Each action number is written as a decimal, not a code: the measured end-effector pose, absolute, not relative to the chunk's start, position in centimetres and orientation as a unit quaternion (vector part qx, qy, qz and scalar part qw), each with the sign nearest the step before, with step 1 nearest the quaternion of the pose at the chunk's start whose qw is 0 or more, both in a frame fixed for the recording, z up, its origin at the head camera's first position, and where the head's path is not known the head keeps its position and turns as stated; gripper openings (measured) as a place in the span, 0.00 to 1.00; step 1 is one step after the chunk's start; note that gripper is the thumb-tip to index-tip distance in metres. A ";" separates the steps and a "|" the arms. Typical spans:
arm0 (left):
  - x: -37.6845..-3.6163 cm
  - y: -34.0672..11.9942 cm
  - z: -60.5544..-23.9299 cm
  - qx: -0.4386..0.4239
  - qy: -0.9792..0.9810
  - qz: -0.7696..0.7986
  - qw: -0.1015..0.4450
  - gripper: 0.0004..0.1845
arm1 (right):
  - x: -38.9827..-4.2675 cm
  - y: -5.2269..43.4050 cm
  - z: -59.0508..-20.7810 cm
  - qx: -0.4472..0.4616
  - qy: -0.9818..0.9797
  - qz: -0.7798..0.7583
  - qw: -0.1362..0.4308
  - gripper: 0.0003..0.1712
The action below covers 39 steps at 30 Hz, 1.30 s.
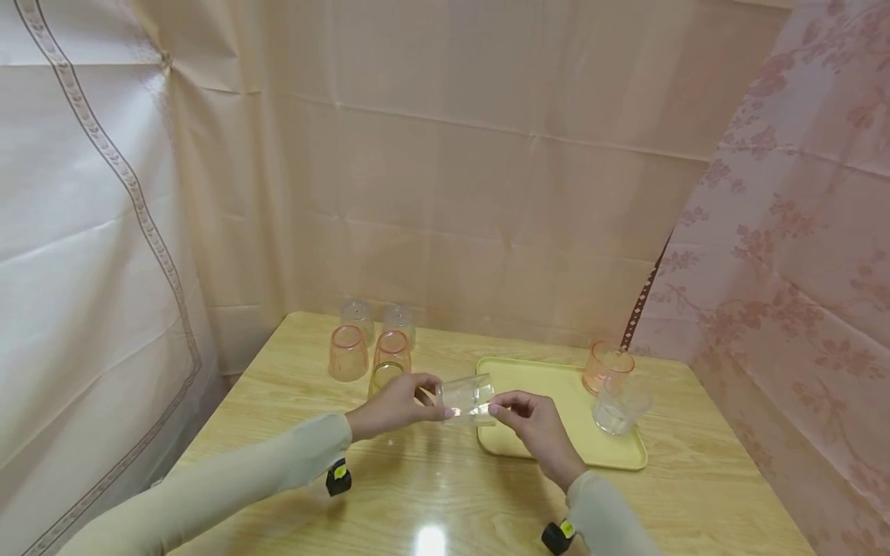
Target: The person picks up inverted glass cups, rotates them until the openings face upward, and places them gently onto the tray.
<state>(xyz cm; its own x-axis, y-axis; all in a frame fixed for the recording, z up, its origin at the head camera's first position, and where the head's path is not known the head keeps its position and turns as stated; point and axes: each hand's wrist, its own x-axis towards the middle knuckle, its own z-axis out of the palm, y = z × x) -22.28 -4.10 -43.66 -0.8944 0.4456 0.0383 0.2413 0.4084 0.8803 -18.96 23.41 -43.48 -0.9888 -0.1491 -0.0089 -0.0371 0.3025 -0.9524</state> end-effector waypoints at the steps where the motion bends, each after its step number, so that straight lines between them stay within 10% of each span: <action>1: -22.4 -4.0 -43.8 0.206 0.836 0.498 0.104 0.35 | -18.9 23.5 -43.5 -0.061 0.813 -0.578 0.043 0.20; 12: -23.5 -3.5 -45.2 0.262 0.878 0.396 0.055 0.04 | -19.4 25.4 -43.1 -0.103 0.868 -0.486 -0.032 0.15; 39: -24.3 1.6 -47.2 0.288 0.912 0.290 0.040 0.27 | -19.4 29.2 -42.5 -0.104 0.911 -0.378 -0.128 0.11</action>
<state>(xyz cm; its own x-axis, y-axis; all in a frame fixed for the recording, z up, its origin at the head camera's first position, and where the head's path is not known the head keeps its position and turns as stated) -24.31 1.61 -47.16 -0.8313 0.5477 0.0941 0.5013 0.6660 0.5523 -19.43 29.20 -42.48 -0.9455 -0.0919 0.3124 -0.2861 0.6925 -0.6622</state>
